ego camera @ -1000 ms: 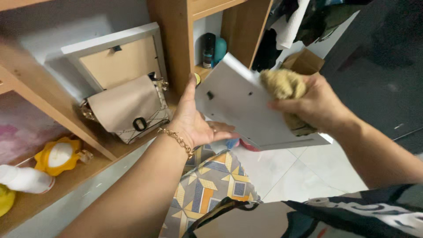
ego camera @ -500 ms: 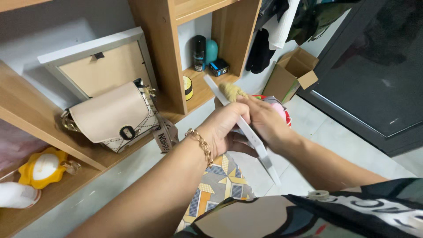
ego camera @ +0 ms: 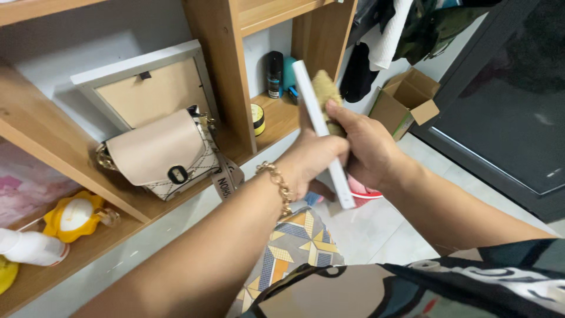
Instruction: The person wipes several photo frames and a small pink box with a cloth. They pick up each frame from a wooden shelf, wipe the front and back surfaces, and place them back on the shelf. The person also wipes a pink box before returning it to the shelf.
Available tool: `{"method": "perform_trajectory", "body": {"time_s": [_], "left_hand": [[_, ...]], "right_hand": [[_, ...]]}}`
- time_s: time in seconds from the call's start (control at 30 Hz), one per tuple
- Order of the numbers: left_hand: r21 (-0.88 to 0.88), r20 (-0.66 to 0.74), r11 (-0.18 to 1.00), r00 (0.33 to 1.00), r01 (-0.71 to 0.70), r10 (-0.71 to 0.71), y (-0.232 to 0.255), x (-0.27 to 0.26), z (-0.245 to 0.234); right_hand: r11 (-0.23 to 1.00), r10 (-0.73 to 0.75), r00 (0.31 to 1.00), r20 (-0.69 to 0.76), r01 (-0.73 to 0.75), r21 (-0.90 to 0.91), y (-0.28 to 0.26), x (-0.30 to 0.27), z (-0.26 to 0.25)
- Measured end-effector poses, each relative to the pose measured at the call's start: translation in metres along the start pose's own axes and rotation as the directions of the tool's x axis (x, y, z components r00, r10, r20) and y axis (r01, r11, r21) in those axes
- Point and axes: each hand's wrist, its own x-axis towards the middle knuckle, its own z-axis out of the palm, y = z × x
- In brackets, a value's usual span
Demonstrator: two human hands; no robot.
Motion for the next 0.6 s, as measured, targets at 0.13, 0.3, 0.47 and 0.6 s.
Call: {"method": "perform_trajectory", "body": {"time_s": [0.13, 0.3, 0.47, 0.6], "left_hand": [[-0.096, 0.105, 0.972, 0.969, -0.213, 0.223, -0.01, -0.007, 0.017], [-0.03, 0.147, 0.912, 0.9, -0.41, 0.41, -0.013, -0.019, 0.016], [0.077, 0.065, 0.997, 0.997, -0.034, 0.029, 0.009, -0.021, -0.024], [-0.107, 0.172, 0.974, 0.961, -0.202, 0.218, 0.001, -0.026, -0.015]], "right_hand": [[0.664, -0.373, 0.903, 0.212, 0.419, -0.619, -0.006, 0.016, -0.005], [0.923, -0.149, 0.976, -0.158, 0.08, -0.377, -0.01, 0.017, 0.009], [0.991, -0.107, 0.994, -0.017, 0.105, -0.085, -0.006, -0.005, 0.032], [0.382, -0.578, 0.71, 0.402, 0.671, -0.635, 0.001, -0.016, 0.028]]}}
